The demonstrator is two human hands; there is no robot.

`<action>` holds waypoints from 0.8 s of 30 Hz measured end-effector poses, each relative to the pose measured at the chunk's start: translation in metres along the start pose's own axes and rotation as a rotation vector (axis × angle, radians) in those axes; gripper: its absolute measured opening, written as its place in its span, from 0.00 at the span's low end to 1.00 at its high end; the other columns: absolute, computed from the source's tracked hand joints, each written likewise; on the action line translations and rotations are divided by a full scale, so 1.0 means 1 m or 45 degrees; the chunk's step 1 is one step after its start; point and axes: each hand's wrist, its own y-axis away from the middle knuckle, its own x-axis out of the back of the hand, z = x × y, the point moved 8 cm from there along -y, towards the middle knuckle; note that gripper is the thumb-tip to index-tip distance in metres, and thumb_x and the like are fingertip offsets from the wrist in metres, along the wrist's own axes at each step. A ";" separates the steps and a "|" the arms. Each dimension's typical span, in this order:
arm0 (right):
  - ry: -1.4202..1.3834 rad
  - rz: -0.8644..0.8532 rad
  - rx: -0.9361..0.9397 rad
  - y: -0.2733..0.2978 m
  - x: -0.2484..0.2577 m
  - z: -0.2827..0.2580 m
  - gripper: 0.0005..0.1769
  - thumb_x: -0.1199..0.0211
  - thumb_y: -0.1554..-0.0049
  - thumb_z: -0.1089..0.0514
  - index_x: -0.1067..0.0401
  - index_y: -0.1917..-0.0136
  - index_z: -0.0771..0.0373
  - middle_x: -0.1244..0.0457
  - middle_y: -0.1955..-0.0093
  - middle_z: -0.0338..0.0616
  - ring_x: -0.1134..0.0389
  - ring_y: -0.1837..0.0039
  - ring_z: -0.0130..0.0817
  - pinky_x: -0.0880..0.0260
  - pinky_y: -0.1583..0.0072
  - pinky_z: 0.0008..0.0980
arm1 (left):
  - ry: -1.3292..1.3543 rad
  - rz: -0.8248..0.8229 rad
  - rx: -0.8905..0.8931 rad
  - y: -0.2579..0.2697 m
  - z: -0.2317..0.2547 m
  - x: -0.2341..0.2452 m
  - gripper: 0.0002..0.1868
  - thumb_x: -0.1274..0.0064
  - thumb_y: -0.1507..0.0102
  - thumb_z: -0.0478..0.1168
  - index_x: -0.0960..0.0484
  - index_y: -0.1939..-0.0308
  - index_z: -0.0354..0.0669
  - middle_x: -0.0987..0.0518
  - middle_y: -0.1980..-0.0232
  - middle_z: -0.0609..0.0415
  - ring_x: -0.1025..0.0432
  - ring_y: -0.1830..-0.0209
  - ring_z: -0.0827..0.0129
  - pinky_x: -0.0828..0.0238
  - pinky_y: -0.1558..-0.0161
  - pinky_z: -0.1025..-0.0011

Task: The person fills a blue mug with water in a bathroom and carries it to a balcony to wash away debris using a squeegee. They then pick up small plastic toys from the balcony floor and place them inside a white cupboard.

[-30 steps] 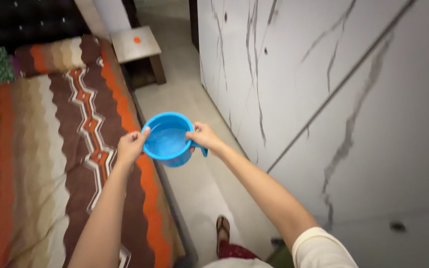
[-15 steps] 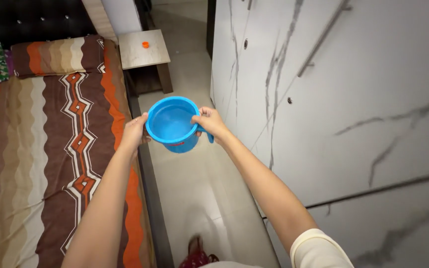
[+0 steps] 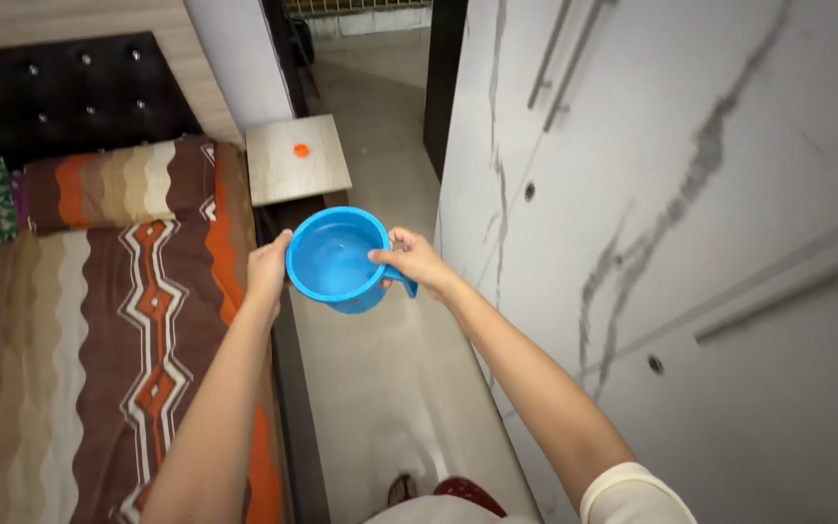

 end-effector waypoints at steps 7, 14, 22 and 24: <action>0.002 -0.027 -0.029 -0.148 0.049 0.002 0.13 0.30 0.45 0.56 0.34 0.56 0.59 0.31 0.64 0.44 0.30 0.68 0.30 0.27 0.62 0.30 | 0.020 0.016 0.035 -0.133 0.014 -0.035 0.19 0.48 0.34 0.53 0.16 0.72 0.47 0.21 0.74 0.62 0.29 0.77 0.76 0.32 0.71 0.73; 0.060 -0.171 -0.106 -0.321 0.104 0.009 0.13 0.31 0.46 0.58 0.35 0.55 0.60 0.31 0.61 0.45 0.28 0.65 0.30 0.26 0.61 0.30 | -0.042 0.045 0.030 -0.282 0.028 -0.068 0.24 0.50 0.32 0.54 0.20 0.76 0.42 0.25 0.78 0.59 0.33 0.81 0.74 0.37 0.75 0.73; 0.087 -0.135 -0.176 -0.501 0.153 -0.006 0.09 0.35 0.48 0.61 0.32 0.54 0.61 0.32 0.62 0.45 0.30 0.68 0.31 0.28 0.62 0.29 | -0.146 0.073 0.151 -0.443 0.053 -0.101 0.21 0.50 0.33 0.57 0.18 0.71 0.46 0.24 0.76 0.59 0.32 0.78 0.75 0.38 0.75 0.76; 0.044 -0.106 -0.170 -0.544 0.166 -0.008 0.09 0.36 0.48 0.61 0.32 0.55 0.61 0.32 0.63 0.44 0.31 0.69 0.30 0.29 0.63 0.29 | -0.208 0.048 0.159 -0.483 0.058 -0.111 0.21 0.50 0.34 0.57 0.18 0.70 0.46 0.23 0.76 0.59 0.30 0.77 0.75 0.37 0.74 0.75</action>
